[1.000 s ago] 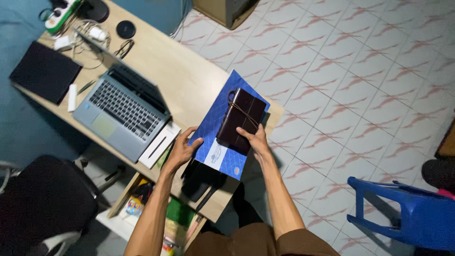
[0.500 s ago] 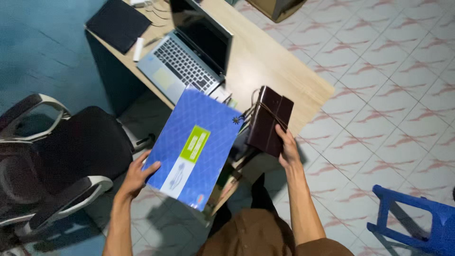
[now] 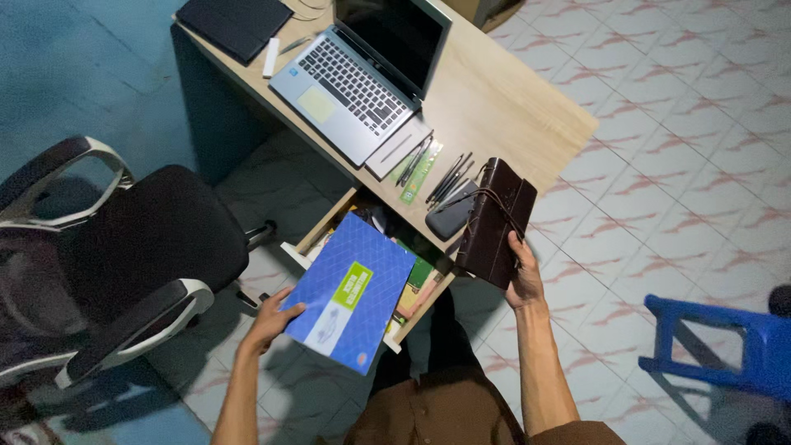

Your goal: The person clears a desk by placing a laptop, notebook, stationery, and electronics into a drawer. They then spray a cloth with cleaner and wipe the desk surface.

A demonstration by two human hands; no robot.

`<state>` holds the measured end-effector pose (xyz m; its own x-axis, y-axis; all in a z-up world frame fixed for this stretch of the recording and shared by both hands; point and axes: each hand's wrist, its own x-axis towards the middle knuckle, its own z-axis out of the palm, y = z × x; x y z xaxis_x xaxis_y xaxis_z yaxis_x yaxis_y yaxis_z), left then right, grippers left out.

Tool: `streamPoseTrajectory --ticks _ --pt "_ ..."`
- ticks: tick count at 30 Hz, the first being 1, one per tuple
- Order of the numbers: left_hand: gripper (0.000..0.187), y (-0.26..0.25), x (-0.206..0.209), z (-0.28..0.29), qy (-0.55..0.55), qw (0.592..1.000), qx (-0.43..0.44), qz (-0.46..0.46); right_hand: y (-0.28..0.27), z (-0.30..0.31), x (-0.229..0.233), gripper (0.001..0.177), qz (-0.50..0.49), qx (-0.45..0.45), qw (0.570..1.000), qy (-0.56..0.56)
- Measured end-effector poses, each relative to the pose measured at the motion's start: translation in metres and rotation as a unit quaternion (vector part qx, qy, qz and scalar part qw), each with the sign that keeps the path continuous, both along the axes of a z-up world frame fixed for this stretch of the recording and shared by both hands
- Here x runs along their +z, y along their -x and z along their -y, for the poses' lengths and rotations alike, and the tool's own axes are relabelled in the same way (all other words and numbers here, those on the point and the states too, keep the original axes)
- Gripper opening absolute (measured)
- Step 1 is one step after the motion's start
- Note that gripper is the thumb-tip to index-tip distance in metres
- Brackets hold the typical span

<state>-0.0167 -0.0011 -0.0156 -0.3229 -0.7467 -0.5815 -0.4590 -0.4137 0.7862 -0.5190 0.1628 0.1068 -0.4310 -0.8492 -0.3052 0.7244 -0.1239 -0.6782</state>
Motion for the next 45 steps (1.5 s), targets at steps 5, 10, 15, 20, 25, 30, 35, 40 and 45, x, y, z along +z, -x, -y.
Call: streamPoseTrajectory --ticks 5,10,15,20,25,30,35,40,45 --pt "0.058 0.05 -0.021 0.003 -0.041 0.997 -0.015 -0.062 0.002 -0.032 0.01 0.046 -0.014 -0.033 0.999 -0.011" --pt "0.058 0.084 -0.048 0.021 -0.052 0.991 -0.086 -0.084 0.011 -0.066 0.001 0.046 -0.026 -0.064 0.997 -0.045" --pt "0.061 0.132 -0.07 0.036 -0.009 0.99 -0.106 -0.092 0.017 -0.089 -0.011 0.044 -0.031 -0.075 0.993 -0.086" --pt "0.057 0.163 -0.083 0.046 0.1 0.982 -0.142 -0.073 0.017 -0.098 -0.014 0.042 -0.037 -0.074 0.991 -0.103" --pt "0.059 0.179 -0.079 0.024 0.254 0.945 -0.156 0.134 0.012 -0.089 -0.01 0.045 -0.034 -0.054 0.991 -0.121" --pt "0.061 0.228 0.006 -0.005 0.391 0.907 -0.094 0.123 -0.004 -0.073 -0.01 0.046 -0.098 -0.019 0.978 -0.185" --pt "0.076 0.279 0.1 -0.02 0.447 0.873 -0.128 -0.144 -0.035 -0.048 -0.016 0.043 -0.175 0.043 0.969 -0.166" --pt "0.067 0.296 0.093 -0.026 0.074 0.944 -0.073 -0.312 -0.066 -0.019 -0.012 0.039 -0.216 0.099 0.961 -0.138" --pt "0.054 0.263 0.049 -0.062 0.016 0.952 0.045 -0.301 -0.106 0.005 -0.048 0.04 -0.189 0.024 0.976 -0.103"
